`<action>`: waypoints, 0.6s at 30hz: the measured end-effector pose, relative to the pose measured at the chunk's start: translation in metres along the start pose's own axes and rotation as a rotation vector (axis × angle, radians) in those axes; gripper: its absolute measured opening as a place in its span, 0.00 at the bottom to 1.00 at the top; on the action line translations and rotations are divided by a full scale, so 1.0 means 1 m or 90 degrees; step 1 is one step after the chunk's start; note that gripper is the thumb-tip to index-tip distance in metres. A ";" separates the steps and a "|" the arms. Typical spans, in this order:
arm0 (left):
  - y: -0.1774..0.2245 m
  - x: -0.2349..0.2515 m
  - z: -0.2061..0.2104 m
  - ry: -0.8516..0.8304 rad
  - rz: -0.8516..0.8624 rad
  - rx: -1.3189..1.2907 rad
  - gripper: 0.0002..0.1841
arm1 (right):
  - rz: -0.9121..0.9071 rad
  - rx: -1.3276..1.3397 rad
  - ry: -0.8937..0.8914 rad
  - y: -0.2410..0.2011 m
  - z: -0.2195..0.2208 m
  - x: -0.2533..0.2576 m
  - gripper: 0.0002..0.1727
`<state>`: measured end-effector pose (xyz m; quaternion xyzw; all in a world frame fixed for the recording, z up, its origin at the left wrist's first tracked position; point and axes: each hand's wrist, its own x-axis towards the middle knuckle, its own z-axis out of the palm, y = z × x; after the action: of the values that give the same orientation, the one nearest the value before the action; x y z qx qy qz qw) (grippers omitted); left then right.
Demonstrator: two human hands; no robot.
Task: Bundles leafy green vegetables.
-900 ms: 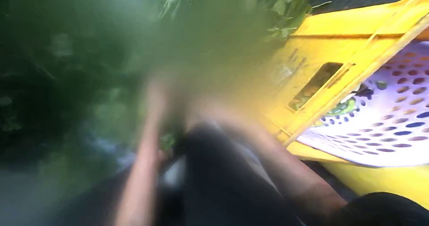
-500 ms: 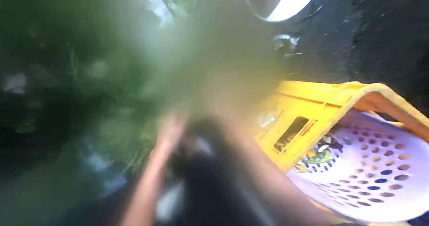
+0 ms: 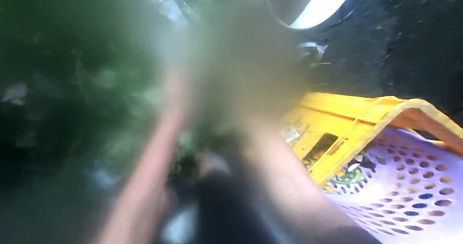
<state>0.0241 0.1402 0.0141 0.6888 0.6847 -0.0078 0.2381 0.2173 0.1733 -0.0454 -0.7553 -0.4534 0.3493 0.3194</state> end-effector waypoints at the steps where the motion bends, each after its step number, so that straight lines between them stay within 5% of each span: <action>1: -0.001 0.004 0.020 0.014 0.040 -0.010 0.14 | 0.000 0.022 -0.016 -0.004 0.004 0.012 0.28; 4: -0.006 0.011 0.058 0.036 0.070 -0.018 0.20 | -0.007 0.009 -0.067 -0.006 0.024 0.020 0.27; 10: -0.015 -0.001 0.076 0.054 -0.026 -0.012 0.49 | -0.028 -0.026 -0.119 0.002 0.046 -0.002 0.25; 14: -0.030 0.009 0.082 0.037 -0.041 0.005 0.38 | -0.043 -0.002 -0.135 0.004 0.034 -0.001 0.30; 18: -0.039 0.019 0.028 -0.170 -0.039 -0.074 0.30 | 0.016 0.199 -0.008 0.007 0.014 0.002 0.22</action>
<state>-0.0032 0.1464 -0.0296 0.6454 0.6668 -0.0672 0.3664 0.2096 0.1751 -0.0595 -0.6999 -0.3859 0.4243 0.4256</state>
